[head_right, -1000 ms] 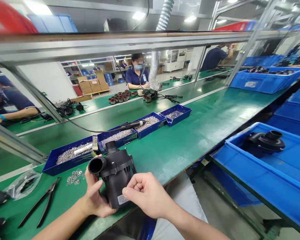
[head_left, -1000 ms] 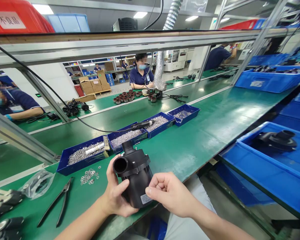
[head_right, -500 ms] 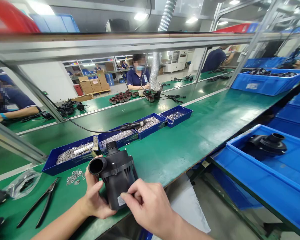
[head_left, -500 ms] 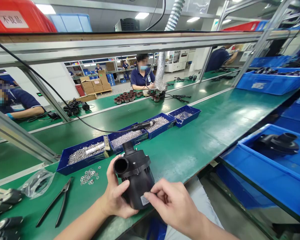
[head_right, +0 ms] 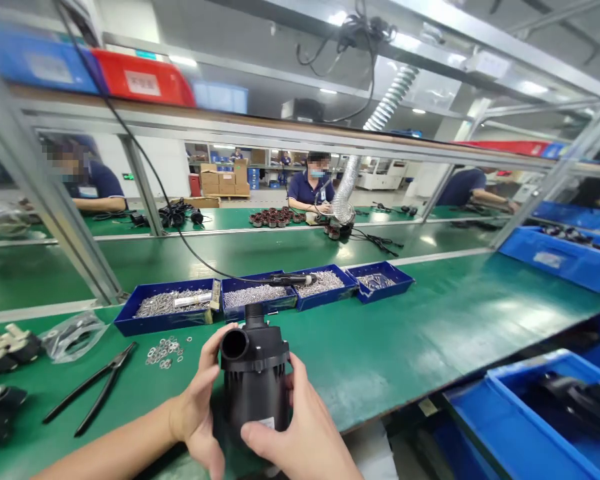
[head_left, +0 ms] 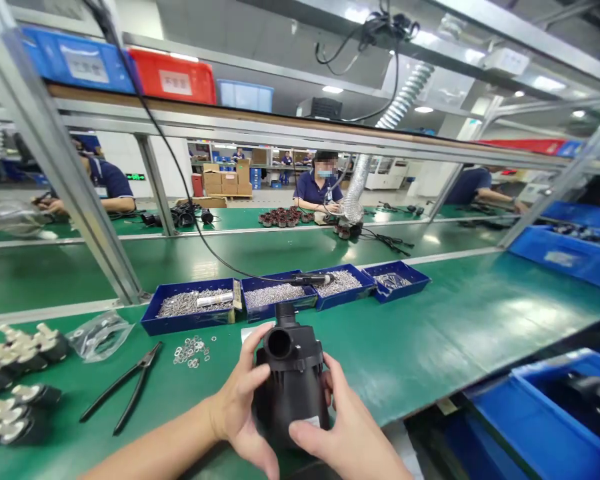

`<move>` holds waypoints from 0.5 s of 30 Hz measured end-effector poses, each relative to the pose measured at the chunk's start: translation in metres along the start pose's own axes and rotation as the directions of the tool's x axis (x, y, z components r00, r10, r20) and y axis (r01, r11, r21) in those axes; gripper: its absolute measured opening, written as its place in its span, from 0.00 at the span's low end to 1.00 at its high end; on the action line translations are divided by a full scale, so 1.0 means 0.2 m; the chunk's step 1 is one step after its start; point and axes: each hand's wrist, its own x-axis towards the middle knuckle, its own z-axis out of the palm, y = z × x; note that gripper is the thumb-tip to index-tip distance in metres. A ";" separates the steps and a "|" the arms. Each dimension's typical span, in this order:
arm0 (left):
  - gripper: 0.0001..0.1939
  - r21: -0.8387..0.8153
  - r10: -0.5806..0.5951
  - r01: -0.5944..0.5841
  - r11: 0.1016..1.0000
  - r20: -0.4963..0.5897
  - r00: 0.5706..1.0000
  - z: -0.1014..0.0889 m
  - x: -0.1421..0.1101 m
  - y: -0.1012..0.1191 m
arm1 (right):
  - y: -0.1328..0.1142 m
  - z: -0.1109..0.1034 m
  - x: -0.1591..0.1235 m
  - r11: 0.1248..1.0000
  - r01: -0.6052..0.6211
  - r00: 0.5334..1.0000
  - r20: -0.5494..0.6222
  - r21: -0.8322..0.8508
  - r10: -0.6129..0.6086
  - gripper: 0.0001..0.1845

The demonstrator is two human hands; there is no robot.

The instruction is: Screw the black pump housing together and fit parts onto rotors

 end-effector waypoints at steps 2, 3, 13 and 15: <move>0.59 -0.128 -0.163 0.149 0.981 -0.108 0.981 0.02 -0.02 -0.01 | 0.05 0.00 0.02 0.999 0.004 1.000 0.004 0.038 -0.005 0.56; 0.56 -0.181 -0.257 0.230 0.956 -0.145 0.956 0.04 -0.03 -0.02 | 0.08 0.00 0.03 0.998 0.011 1.000 0.011 0.056 -0.012 0.55; 0.83 -0.514 -0.542 0.448 0.732 -0.039 0.840 0.09 -0.07 -0.09 | 0.28 0.01 0.09 0.973 0.020 0.997 0.073 0.229 -0.037 0.68; 0.82 -0.499 -0.528 0.440 0.747 -0.042 0.848 0.08 -0.06 -0.09 | 0.27 -0.02 0.08 0.979 0.017 0.995 0.097 0.201 -0.037 0.68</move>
